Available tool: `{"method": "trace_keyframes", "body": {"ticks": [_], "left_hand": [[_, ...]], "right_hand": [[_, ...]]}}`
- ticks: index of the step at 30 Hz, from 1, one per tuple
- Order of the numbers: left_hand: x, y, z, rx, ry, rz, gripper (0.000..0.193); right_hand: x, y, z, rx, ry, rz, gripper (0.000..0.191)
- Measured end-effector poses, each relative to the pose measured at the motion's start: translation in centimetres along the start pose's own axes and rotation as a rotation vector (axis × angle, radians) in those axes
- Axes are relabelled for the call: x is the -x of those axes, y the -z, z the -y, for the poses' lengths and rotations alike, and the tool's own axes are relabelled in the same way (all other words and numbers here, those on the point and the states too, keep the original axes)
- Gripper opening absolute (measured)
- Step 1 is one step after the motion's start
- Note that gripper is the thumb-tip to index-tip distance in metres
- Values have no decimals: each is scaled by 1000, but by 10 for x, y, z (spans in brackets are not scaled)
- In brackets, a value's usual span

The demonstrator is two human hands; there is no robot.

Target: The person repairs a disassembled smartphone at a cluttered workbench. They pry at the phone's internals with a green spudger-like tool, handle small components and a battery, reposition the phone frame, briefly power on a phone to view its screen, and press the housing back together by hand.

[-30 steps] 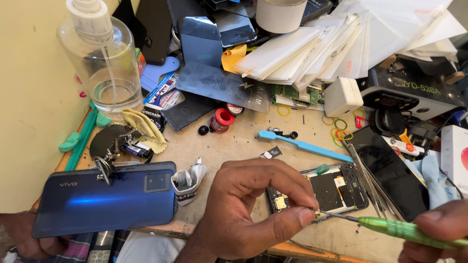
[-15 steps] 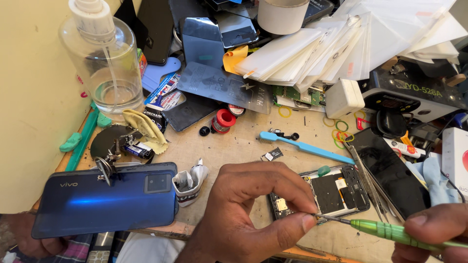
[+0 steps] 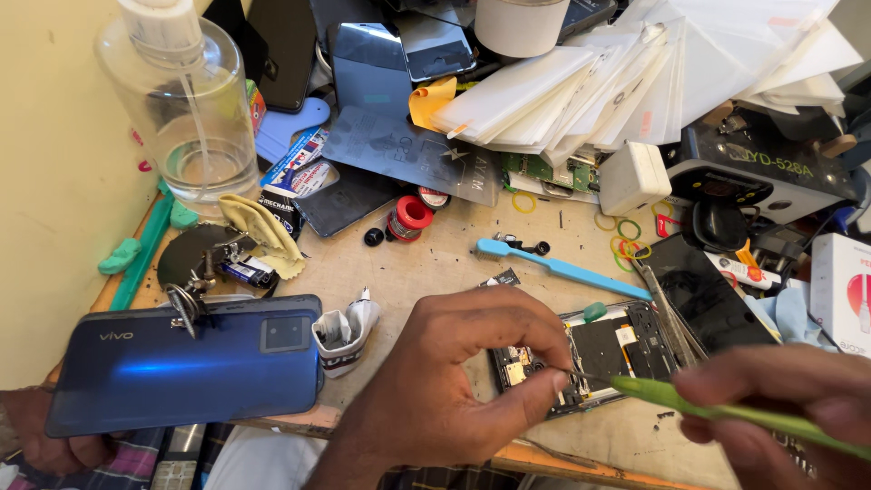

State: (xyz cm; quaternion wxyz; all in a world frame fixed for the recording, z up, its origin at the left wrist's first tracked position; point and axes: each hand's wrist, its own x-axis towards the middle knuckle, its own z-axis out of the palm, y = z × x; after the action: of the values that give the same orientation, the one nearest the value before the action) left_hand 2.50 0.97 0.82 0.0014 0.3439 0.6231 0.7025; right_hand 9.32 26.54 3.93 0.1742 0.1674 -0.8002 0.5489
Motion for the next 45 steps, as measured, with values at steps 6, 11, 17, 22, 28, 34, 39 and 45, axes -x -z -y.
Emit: {"method": "trace_keyframes", "body": {"ticks": [6,11,17,22,28,34,39,45], "left_hand": [[-2,7,11,-222,-29,42,13],[-2,11,13,-249,27,79,13],[-3,12,15,-282,59,125,16],[-2,11,19,-285,116,138,14],[-3,11,24,-179,71,54,13],[-3,11,24,-107,115,18,12],[-4,12,23,-144,122,22,14],[-4,14,19,-208,158,-7,20]], "right_hand": [[-12,-25,27,257,-170,-92,43],[-21,-34,33,269,-140,-41,40],[-24,-39,32,227,-168,-15,36],[-25,-41,30,232,-195,6,34],[-25,-39,26,180,-201,-77,39],[-23,-36,25,216,-211,-132,41],[-21,-37,24,262,-230,-151,41],[-23,-36,21,200,-203,-125,41]]}}
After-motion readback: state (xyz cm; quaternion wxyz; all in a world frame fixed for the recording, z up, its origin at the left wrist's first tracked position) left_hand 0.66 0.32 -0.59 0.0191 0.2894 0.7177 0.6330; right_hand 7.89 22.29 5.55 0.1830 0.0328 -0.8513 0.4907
